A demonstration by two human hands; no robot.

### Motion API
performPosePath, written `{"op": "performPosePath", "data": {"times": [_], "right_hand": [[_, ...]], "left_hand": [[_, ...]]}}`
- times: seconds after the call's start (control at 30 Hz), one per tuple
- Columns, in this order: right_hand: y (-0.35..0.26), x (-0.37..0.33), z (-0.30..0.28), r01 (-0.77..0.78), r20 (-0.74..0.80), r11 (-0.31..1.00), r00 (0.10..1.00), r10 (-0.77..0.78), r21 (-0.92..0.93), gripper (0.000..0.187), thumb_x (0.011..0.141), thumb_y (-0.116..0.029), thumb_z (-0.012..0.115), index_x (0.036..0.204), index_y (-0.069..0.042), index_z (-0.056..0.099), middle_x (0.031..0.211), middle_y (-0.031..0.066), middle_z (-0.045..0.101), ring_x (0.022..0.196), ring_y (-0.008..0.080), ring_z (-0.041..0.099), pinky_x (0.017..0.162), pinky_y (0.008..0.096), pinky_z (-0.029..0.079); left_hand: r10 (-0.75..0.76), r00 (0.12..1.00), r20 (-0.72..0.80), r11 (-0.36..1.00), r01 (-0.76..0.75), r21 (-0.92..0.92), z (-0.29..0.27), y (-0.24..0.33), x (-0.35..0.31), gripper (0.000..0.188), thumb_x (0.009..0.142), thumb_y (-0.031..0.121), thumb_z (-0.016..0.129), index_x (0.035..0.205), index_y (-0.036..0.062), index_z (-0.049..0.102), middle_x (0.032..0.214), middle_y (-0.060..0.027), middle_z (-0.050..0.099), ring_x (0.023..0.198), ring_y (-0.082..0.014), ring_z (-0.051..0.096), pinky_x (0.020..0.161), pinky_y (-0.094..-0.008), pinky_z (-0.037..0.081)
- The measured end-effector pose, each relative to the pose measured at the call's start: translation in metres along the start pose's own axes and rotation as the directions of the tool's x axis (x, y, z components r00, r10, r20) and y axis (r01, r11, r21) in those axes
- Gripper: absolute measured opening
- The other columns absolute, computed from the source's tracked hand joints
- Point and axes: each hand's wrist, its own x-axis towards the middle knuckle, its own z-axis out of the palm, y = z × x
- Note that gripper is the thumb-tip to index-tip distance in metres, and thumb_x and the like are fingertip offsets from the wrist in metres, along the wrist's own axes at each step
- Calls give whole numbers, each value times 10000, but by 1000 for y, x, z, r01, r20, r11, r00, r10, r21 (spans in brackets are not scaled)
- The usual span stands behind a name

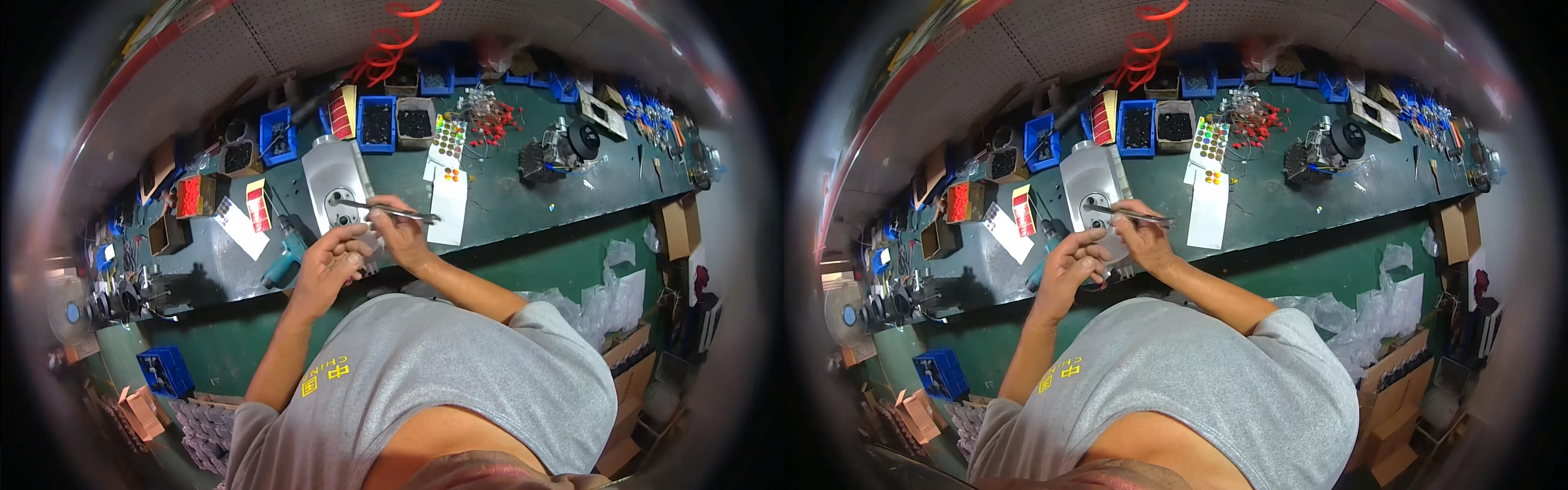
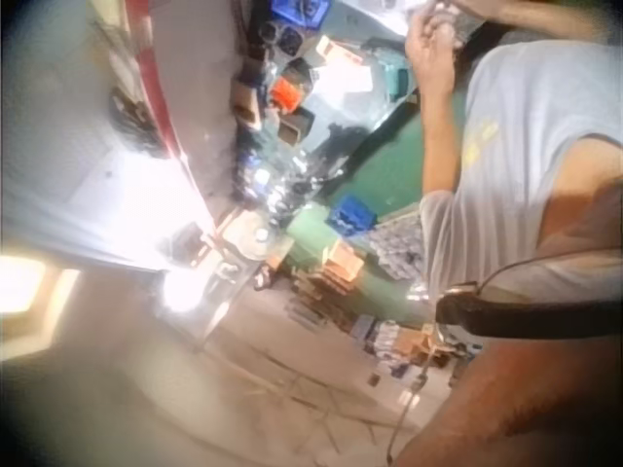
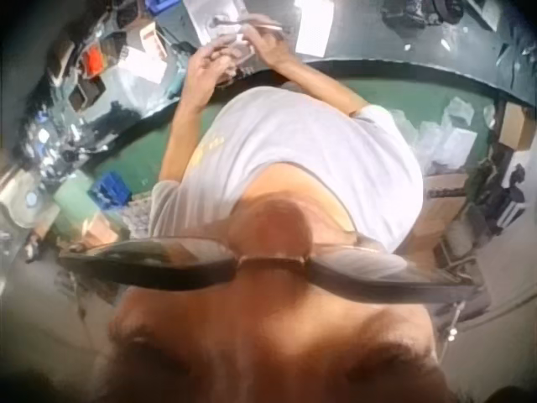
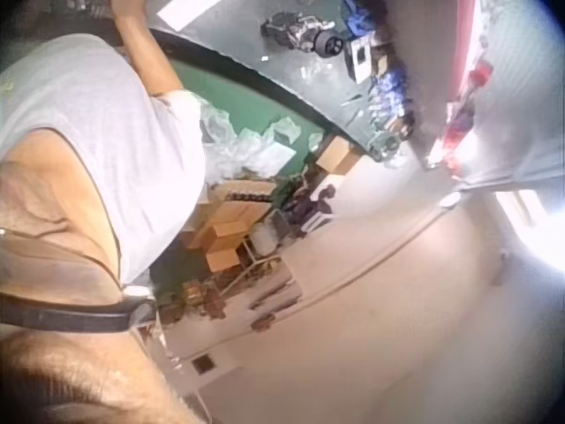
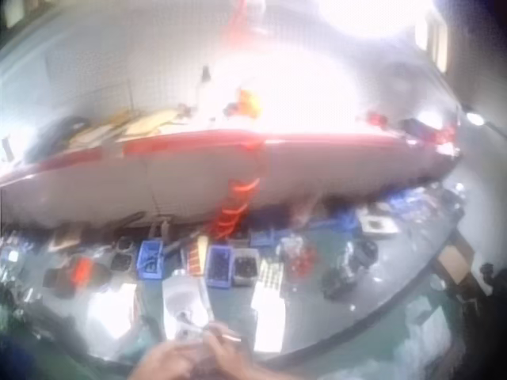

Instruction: The person assembles a silver metal housing by fastening screws with a power drill, applying a red label, and inserting pins with a hammer. The person then uses pliers to adjust a wire and places the finished unit on a pallet with other similar units.

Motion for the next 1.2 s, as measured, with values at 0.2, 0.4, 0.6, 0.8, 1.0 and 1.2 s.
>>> {"op": "performPosePath", "data": {"times": [0.2,0.4,0.6,0.8,1.0,1.2], "right_hand": [[21,-44,-84,-87,-292,994,951,105,73,252,1024,-200,576,1169,-2,633,842,67,653,714,114,580,643,272,496],[37,-71,-112,-135,-379,990,915,137,32,278,1036,-234,579,1089,34,631,791,90,631,641,126,573,560,274,481],[33,-56,-69,-98,-329,995,940,94,3,256,1030,-219,579,1081,24,643,786,90,645,627,126,573,554,274,490],[26,-41,8,-56,-260,998,965,43,-41,232,1026,-182,564,1082,33,631,796,109,643,643,132,567,548,283,483],[37,-21,138,-148,-209,986,969,128,-81,197,1009,-125,546,1088,40,618,807,111,643,634,133,576,568,281,506],[47,-15,254,-273,-141,949,957,252,-155,234,1025,-124,544,1183,37,608,893,114,674,716,129,617,624,276,552]], "left_hand": [[-180,983,-42,976,184,116,11,-22,2,375,1000,185,627,1341,33,594,1020,-26,660,881,-67,602,734,-248,538],[-178,984,-7,975,177,137,14,-37,-4,369,1013,203,622,1336,27,597,965,5,632,880,-59,597,729,-238,530],[-108,994,-11,983,108,146,-20,-45,-17,364,1007,182,607,1325,6,594,982,-23,640,870,-74,605,721,-250,533],[-60,991,-118,984,79,160,-109,-67,-39,357,988,177,625,1287,-17,608,1014,-36,663,899,-101,630,745,-274,542],[243,869,-432,848,25,529,-333,-89,-3,354,900,132,686,1224,-9,660,961,-106,735,860,-173,695,798,-317,556],[476,546,-689,570,406,715,-600,-97,43,356,860,211,700,1186,72,683,1103,-191,716,1021,-371,698,861,-483,573]]}}
